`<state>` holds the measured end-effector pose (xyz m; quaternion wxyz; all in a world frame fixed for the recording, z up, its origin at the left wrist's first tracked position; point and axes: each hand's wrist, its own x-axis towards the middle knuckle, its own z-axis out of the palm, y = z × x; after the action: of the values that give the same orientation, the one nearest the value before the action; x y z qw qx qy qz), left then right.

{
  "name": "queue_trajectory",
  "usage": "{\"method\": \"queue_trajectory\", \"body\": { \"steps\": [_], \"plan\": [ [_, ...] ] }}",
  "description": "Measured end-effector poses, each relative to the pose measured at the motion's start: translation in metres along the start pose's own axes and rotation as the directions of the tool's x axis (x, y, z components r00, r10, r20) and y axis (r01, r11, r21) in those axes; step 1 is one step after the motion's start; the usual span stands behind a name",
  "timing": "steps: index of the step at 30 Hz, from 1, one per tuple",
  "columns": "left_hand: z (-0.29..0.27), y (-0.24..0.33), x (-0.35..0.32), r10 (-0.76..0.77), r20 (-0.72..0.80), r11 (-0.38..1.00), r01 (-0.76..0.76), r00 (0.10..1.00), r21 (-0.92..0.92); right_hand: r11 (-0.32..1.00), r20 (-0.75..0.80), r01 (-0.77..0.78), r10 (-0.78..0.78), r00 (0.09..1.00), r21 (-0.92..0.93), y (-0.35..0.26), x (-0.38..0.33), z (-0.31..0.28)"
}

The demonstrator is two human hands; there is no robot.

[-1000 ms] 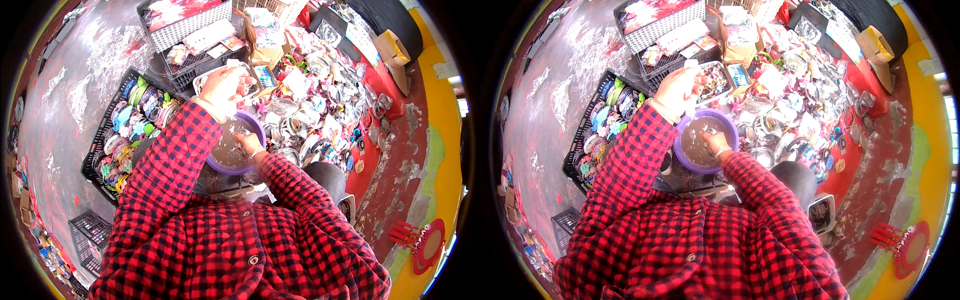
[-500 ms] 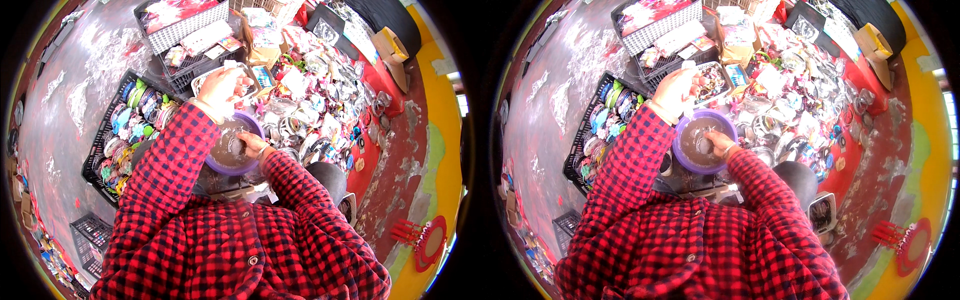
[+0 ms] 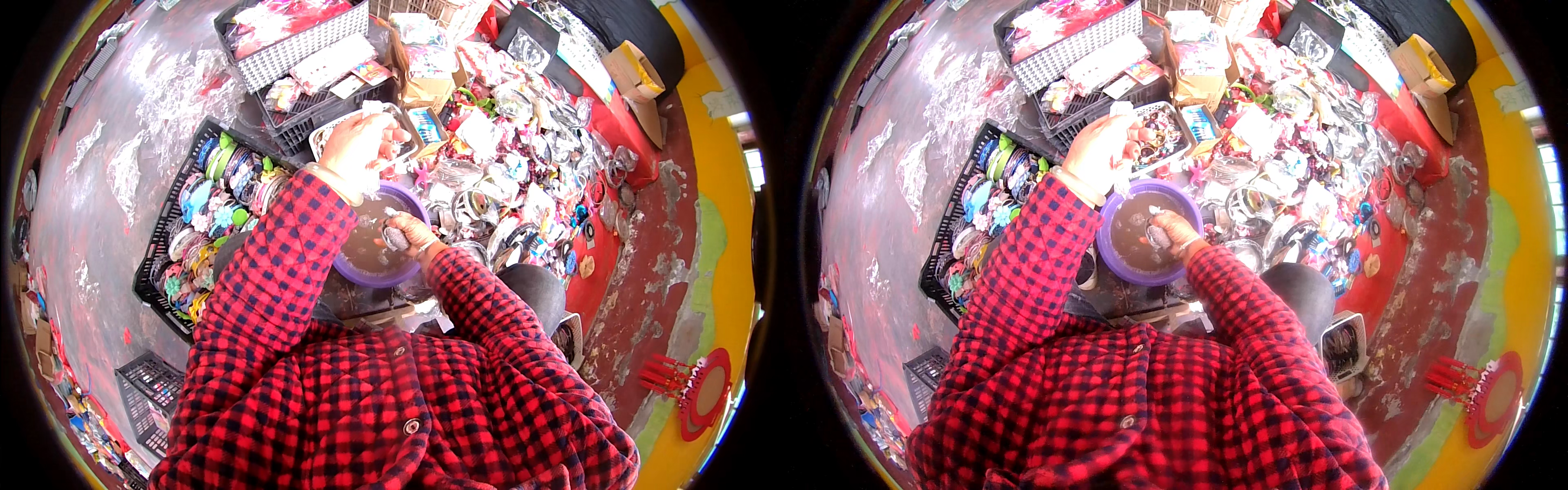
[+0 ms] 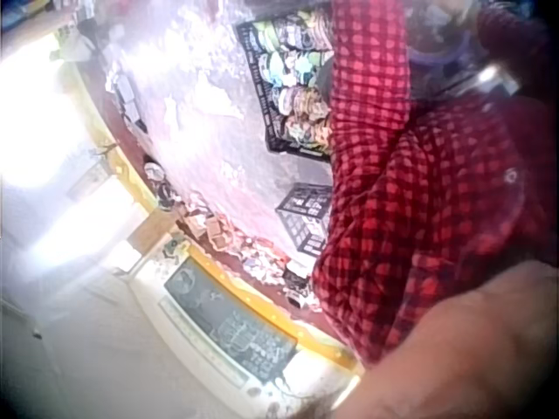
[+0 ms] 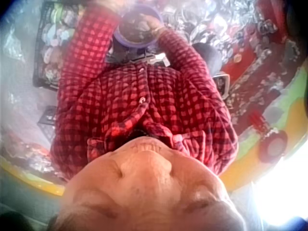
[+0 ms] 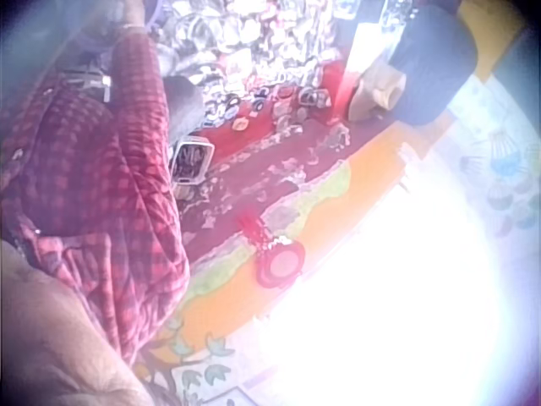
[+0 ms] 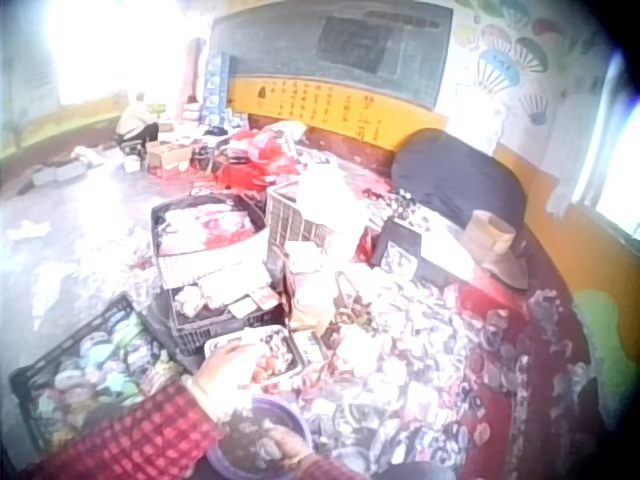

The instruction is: The person sits on the floor and repeatedly picks up small accessories from a pile, dips them into a purple bowl of water, and wipes them with a cloth. The person handles items from a black crate and a white tray, cleaning them one by one.

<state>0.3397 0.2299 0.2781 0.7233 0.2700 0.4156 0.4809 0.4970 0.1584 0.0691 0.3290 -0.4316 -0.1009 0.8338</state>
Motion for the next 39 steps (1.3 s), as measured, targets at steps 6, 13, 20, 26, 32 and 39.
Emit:
{"method": "queue_trajectory", "body": {
  "steps": [6,13,20,26,32,39],
  "plan": [
    [0.001,0.001,-0.001,-0.001,-0.005,1.0,0.001,1.0,0.017,0.999,0.085,0.025,-0.021,0.996,-0.045,-0.008,-0.009,0.013],
    [0.003,0.001,-0.004,0.008,-0.002,1.0,-0.008,1.0,0.027,0.955,0.029,-0.057,0.068,0.997,-0.29,-0.008,-0.016,0.022],
    [0.0,0.0,0.0,0.005,-0.018,1.0,-0.005,1.0,0.025,0.885,-0.122,-0.054,-0.003,0.993,-0.463,-0.013,-0.034,0.049],
    [0.004,0.001,-0.001,0.006,-0.017,0.999,-0.005,1.0,0.044,0.883,-0.163,-0.025,-0.059,0.985,-0.469,-0.011,-0.035,0.051],
    [0.004,0.001,-0.002,-0.01,-0.017,1.0,0.011,1.0,0.025,0.883,-0.209,-0.019,-0.09,0.974,-0.469,-0.009,-0.037,0.057],
    [0.007,0.002,-0.003,-0.014,-0.019,1.0,0.015,1.0,0.026,0.872,-0.218,-0.052,-0.064,0.974,-0.487,-0.01,-0.038,0.059]
  ]
}}
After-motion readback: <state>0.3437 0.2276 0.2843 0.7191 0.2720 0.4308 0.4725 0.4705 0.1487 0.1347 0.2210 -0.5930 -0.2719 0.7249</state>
